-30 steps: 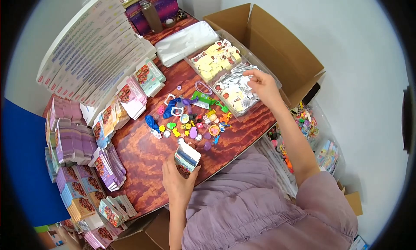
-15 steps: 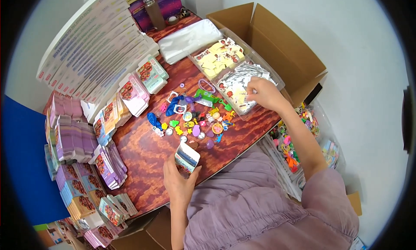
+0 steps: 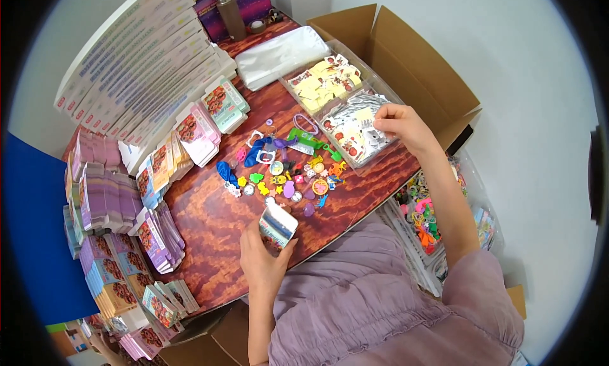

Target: Packaging small stickers and printed cards into sets and placing them into a box.

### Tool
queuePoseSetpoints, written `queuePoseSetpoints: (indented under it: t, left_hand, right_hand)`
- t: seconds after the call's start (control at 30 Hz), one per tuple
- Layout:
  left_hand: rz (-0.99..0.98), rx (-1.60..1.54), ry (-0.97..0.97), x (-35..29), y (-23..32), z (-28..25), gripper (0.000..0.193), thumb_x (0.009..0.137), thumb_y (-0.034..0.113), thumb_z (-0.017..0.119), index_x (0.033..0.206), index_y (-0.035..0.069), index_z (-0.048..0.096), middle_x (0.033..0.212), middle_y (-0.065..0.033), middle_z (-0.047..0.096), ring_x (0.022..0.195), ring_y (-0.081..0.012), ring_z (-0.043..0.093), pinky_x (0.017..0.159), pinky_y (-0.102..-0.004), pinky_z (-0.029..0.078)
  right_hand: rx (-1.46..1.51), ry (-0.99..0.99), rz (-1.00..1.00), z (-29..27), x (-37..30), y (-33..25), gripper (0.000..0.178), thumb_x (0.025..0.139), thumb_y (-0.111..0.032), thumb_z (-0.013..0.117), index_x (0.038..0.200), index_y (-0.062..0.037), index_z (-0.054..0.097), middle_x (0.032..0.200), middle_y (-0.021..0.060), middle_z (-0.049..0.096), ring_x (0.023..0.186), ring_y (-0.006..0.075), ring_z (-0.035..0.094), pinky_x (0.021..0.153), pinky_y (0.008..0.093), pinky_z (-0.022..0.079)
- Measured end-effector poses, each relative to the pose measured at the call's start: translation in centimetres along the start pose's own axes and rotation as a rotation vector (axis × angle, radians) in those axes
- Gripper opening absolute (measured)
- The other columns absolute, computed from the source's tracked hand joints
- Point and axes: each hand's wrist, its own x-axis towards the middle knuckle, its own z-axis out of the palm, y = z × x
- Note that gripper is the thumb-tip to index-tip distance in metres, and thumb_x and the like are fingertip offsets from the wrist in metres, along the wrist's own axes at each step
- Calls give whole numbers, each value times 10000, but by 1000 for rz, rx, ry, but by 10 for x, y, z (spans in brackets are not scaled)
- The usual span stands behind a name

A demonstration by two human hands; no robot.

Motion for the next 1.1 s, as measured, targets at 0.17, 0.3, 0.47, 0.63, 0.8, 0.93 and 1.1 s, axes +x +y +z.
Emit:
queuePoseSetpoints:
  t: [0.17, 0.3, 0.47, 0.63, 0.8, 0.93, 1.1]
  left_hand:
    - [56, 100, -45, 13, 17, 10, 732, 691, 282, 871, 1256, 14, 490, 1142, -159, 560, 1070, -362, 545, 831, -448, 490]
    - [134, 93, 67, 12, 19, 17, 727, 655, 289, 895, 1209, 32, 501, 1030, -149, 571, 978, -355, 569, 762, -459, 486]
    - [69, 113, 111, 3, 12, 18, 732, 668, 283, 882, 1225, 12, 491, 1157, -152, 552, 1037, -361, 544, 802, -466, 500]
    - [60, 41, 233, -5, 0, 19, 741, 676, 262, 879, 1241, 2, 476, 1176, -174, 548, 1051, -375, 539, 818, -466, 495]
    - [52, 5, 278, -10, -9, 17, 744, 679, 242, 876, 1251, 0, 467, 1202, -189, 544, 1070, -387, 536, 829, -463, 495]
    - [58, 30, 263, -12, -12, 15, 748, 678, 241, 875, 1252, 1, 461, 1194, -192, 543, 1070, -390, 535, 820, -469, 497]
    - [18, 28, 279, -15, -16, 17, 759, 678, 244, 877, 1255, -1, 450, 1170, -193, 542, 1059, -391, 539, 810, -474, 495]
  right_hand:
    - [31, -380, 102, 68, -38, -44, 83, 889, -141, 695, 891, -64, 665, 774, -34, 623, 667, 42, 536, 599, 217, 414]
    - [-520, -419, -392, 132, -45, -36, 100, 860, -112, 664, 919, -33, 656, 754, 66, 660, 715, 195, 652, 659, 326, 493]
    - [-913, -566, -412, 179, -49, -50, 111, 852, -161, 652, 816, -57, 630, 802, 137, 664, 785, 332, 661, 695, 459, 505]
    - [-772, -587, -510, 193, -43, -54, 118, 840, -162, 663, 795, -64, 615, 740, 123, 636, 750, 325, 648, 676, 448, 490]
    - [-671, -656, -367, 197, -39, -64, 104, 821, -151, 639, 783, -54, 631, 739, 121, 647, 737, 326, 644, 672, 442, 482]
    - [-878, -589, -447, 210, -42, -54, 103, 812, -149, 665, 817, -51, 635, 771, 131, 666, 744, 340, 663, 658, 454, 498]
    - [-971, -542, -490, 227, -54, -54, 207, 804, -89, 696, 998, -66, 629, 867, 142, 688, 783, 350, 674, 686, 460, 521]
